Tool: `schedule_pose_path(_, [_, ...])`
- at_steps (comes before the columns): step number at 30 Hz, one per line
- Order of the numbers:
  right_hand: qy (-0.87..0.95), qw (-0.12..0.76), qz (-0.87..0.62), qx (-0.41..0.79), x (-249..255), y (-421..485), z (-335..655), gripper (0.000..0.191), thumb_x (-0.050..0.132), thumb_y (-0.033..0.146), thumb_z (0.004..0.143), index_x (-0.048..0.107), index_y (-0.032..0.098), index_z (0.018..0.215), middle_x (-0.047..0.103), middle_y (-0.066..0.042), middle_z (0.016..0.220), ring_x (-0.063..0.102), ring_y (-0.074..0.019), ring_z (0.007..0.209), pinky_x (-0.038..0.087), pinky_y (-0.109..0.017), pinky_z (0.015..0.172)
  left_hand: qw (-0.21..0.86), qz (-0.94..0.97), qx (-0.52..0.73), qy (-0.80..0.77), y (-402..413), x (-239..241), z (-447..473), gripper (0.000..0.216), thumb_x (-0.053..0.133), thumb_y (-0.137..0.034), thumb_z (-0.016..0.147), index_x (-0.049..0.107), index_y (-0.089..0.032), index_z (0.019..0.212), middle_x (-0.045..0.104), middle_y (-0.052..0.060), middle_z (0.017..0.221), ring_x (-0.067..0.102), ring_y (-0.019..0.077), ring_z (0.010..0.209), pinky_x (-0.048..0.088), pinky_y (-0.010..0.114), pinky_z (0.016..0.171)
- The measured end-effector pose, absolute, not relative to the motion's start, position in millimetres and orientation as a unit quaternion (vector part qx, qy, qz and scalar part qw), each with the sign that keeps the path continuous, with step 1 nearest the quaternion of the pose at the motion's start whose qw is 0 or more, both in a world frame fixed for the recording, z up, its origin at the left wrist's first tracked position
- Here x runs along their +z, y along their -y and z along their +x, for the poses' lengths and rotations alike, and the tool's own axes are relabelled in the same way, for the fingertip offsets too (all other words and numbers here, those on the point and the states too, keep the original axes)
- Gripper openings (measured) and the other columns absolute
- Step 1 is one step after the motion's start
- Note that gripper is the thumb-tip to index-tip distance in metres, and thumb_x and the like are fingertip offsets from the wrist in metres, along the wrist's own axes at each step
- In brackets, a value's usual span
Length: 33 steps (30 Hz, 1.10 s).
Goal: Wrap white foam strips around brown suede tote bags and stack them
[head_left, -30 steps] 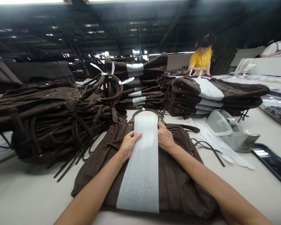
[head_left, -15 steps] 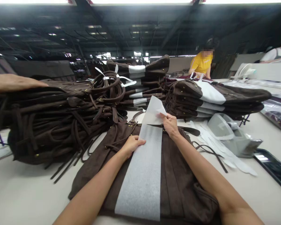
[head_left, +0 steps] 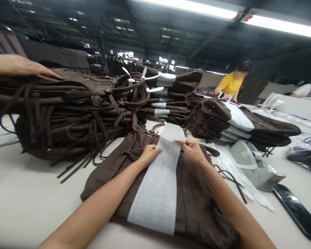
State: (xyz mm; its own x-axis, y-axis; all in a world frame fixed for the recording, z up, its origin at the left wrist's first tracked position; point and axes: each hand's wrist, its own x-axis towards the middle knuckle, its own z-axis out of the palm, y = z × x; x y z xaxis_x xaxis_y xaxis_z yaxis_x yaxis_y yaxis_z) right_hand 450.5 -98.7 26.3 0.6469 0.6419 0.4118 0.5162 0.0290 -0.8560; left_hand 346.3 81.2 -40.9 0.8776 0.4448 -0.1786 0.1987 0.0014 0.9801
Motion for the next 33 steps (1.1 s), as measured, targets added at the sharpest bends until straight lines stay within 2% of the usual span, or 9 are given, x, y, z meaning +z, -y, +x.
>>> schedule_pose_path(6, [0.45, 0.489, -0.746, 0.039, 0, 111, 422, 0.034, 0.056, 0.045, 0.089, 0.076, 0.017, 0.091, 0.074, -0.004, 0.081, 0.069, -0.025, 0.081, 0.053, -0.033, 0.074, 0.653, 0.715, 0.112, -0.224, -83, -47, 352, 0.024, 0.062, -0.036, 0.091, 0.061, -0.011, 0.088, 0.06, 0.0, 0.078, 0.057, 0.0108, 0.064, 0.051, 0.024, 0.057])
schedule_pose_path(12, [0.47, 0.398, -0.788, 0.021, -4, 110, 397, 0.032, 0.055, 0.04, 0.09, 0.077, 0.019, 0.099, 0.074, -0.005, 0.106, 0.071, -0.0284, 0.097, 0.054, -0.036, 0.087, 0.653, 0.713, 0.107, -0.232, -86, -49, 358, 0.025, 0.062, -0.037, 0.091, 0.062, -0.011, 0.092, 0.062, 0.001, 0.085, 0.06, 0.0127, 0.069, 0.053, 0.026, 0.061])
schedule_pose_path(20, [0.487, 0.358, -0.794, 0.074, -6, 112, 389, 0.03, 0.057, 0.032, 0.086, 0.075, 0.017, 0.105, 0.071, -0.007, 0.11, 0.068, -0.0257, 0.105, 0.051, -0.04, 0.099, 0.672, 0.704, 0.083, -0.213, -84, -40, 354, 0.024, 0.061, -0.035, 0.092, 0.061, -0.012, 0.098, 0.062, 0.003, 0.089, 0.061, 0.0133, 0.072, 0.054, 0.028, 0.063])
schedule_pose_path(24, [0.494, 0.328, -0.797, 0.113, 2, 116, 382, 0.033, 0.056, 0.034, 0.087, 0.074, 0.017, 0.108, 0.069, -0.007, 0.114, 0.065, -0.0253, 0.111, 0.049, -0.04, 0.102, 0.68, 0.691, 0.097, -0.222, -82, -35, 353, 0.025, 0.061, -0.036, 0.092, 0.061, -0.012, 0.101, 0.062, 0.003, 0.092, 0.061, 0.0142, 0.075, 0.055, 0.028, 0.064])
schedule_pose_path(28, [0.504, 0.283, -0.804, 0.139, 16, 116, 377, 0.034, 0.054, 0.034, 0.089, 0.072, 0.017, 0.112, 0.067, -0.007, 0.12, 0.062, -0.0251, 0.116, 0.046, -0.04, 0.105, 0.693, 0.68, 0.102, -0.216, -82, -31, 351, 0.025, 0.06, -0.036, 0.092, 0.061, -0.012, 0.098, 0.062, 0.002, 0.088, 0.06, 0.0129, 0.071, 0.054, 0.027, 0.061])
schedule_pose_path(33, [0.516, 0.214, -0.818, 0.136, 20, 108, 372, 0.03, 0.053, 0.024, 0.089, 0.074, 0.018, 0.109, 0.066, -0.008, 0.121, 0.061, -0.0258, 0.117, 0.045, -0.04, 0.106, 0.691, 0.682, 0.113, -0.211, -84, -30, 350, 0.03, 0.056, -0.041, 0.094, 0.06, -0.012, 0.095, 0.061, 0.002, 0.083, 0.059, 0.0118, 0.066, 0.052, 0.026, 0.059])
